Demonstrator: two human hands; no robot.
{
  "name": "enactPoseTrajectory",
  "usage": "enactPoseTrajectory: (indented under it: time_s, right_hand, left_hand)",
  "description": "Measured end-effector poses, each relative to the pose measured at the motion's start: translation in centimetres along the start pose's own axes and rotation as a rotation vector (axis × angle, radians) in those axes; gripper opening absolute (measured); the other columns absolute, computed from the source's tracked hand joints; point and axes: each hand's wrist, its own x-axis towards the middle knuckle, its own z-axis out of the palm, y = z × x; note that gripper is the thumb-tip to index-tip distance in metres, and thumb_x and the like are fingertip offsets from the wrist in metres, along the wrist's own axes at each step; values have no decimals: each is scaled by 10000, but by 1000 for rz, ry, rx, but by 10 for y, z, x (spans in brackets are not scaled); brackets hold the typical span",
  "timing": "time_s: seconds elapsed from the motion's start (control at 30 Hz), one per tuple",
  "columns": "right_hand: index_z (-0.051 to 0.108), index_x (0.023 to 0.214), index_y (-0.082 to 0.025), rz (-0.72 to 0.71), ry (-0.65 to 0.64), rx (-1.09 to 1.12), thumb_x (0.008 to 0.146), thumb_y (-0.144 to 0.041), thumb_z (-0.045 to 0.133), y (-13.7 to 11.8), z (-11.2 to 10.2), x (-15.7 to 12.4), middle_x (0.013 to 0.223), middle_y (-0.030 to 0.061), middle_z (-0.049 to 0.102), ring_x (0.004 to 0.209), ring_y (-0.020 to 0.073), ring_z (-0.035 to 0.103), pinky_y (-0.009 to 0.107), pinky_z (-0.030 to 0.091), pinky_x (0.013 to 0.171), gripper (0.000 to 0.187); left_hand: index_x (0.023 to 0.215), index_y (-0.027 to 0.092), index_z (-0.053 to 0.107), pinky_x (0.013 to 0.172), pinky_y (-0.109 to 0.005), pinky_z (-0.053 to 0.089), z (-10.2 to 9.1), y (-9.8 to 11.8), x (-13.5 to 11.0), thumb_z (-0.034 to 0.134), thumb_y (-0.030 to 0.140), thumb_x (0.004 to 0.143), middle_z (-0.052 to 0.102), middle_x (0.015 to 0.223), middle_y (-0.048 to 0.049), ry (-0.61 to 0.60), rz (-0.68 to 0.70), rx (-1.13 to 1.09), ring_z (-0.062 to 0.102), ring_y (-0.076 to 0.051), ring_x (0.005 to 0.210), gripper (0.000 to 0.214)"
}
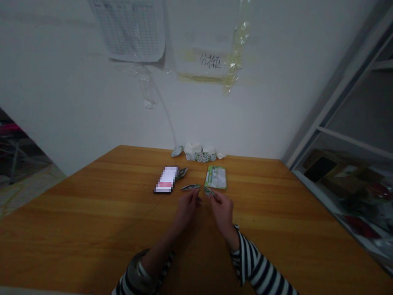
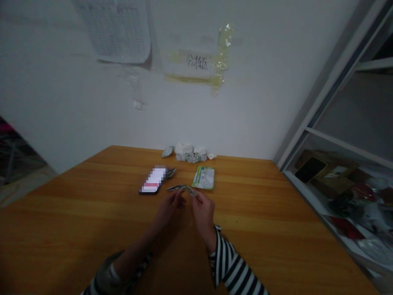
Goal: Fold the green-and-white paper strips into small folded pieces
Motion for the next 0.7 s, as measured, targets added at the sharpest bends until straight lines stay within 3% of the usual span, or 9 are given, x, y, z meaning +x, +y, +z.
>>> enactPoseTrajectory:
  time_s: [0.07, 0.13, 0.27, 0.33, 0.4, 0.47, 0.6, 0.7]
  right_hand:
    - [735, 1054, -265, -102, -36, -161, 837, -219, 583, 1, -2, -2, 1079, 52, 738, 962, 258, 694, 429, 501, 939, 269]
    - [701, 1135, -276, -201, -169, -244, 828, -139, 554, -1, -1, -4, 1172, 47, 697, 1065, 251, 657, 431, 458, 1008, 367]
    - [624, 1249, -258, -338, -463, -228, 791, -54, 525, -9, 0, -3, 1318, 42, 598, 1259, 224, 521, 437, 349, 1113, 511]
    - [652, 1210, -267, -324, -448, -156, 828, -77, 499, -13, -4, 1, 1285, 44, 627, 1237, 211, 543, 444, 363, 1097, 453]
    - [684, 1158, -270, -294, -344, -99, 856, -107, 490, -17, -12, 8, 1263, 51, 643, 1212, 208, 562, 446, 376, 1079, 395]
    - [689, 1150, -278, -292, -301, -109, 811, -136, 592, -21, -20, 16, 1263, 54, 643, 1212, 228, 550, 453, 358, 1082, 380]
    - [668, 1183, -290, -189, -396, -113, 688, -210, 760, -22, -30, 23, 1164, 58, 698, 1014, 248, 643, 422, 485, 928, 509]
    - [776, 918, -241, 22, -446, 43, 681, -284, 772, -15, -25, 20, 895, 48, 769, 749, 212, 690, 334, 557, 704, 241]
  left_hand:
    - [894, 145, 710, 579, -274, 538, 4, -3, -1, 585, 573, 791, 698, 677, -46, -46, -21, -31, 657, -180, 598, 458]
    - [851, 143, 697, 640, -298, 549, 5, -7, 0, 621, 591, 751, 712, 733, -55, -86, -41, -99, 675, -202, 679, 465]
    - [755, 151, 651, 574, -266, 526, -4, -15, 10, 673, 613, 679, 688, 689, -39, 4, -51, -142, 654, -186, 631, 469]
    - [761, 155, 636, 467, -231, 477, -11, -14, 13, 620, 633, 715, 627, 560, 1, 39, -64, -133, 596, -147, 488, 480]
    - [853, 155, 638, 367, -191, 383, -16, -10, 13, 606, 614, 738, 533, 442, 58, 30, -74, -121, 491, -107, 357, 474]
    - [999, 154, 628, 317, -168, 291, -17, -4, 10, 627, 575, 743, 474, 386, 94, -24, -88, -113, 399, -84, 287, 493]
    - [1089, 162, 618, 294, -167, 208, -13, 5, 2, 676, 528, 716, 450, 359, 105, -180, -145, -110, 333, -71, 246, 525]
    - [1058, 190, 630, 303, -179, 201, -11, 7, -2, 681, 534, 708, 446, 365, 99, -283, -209, -137, 347, -78, 256, 494]
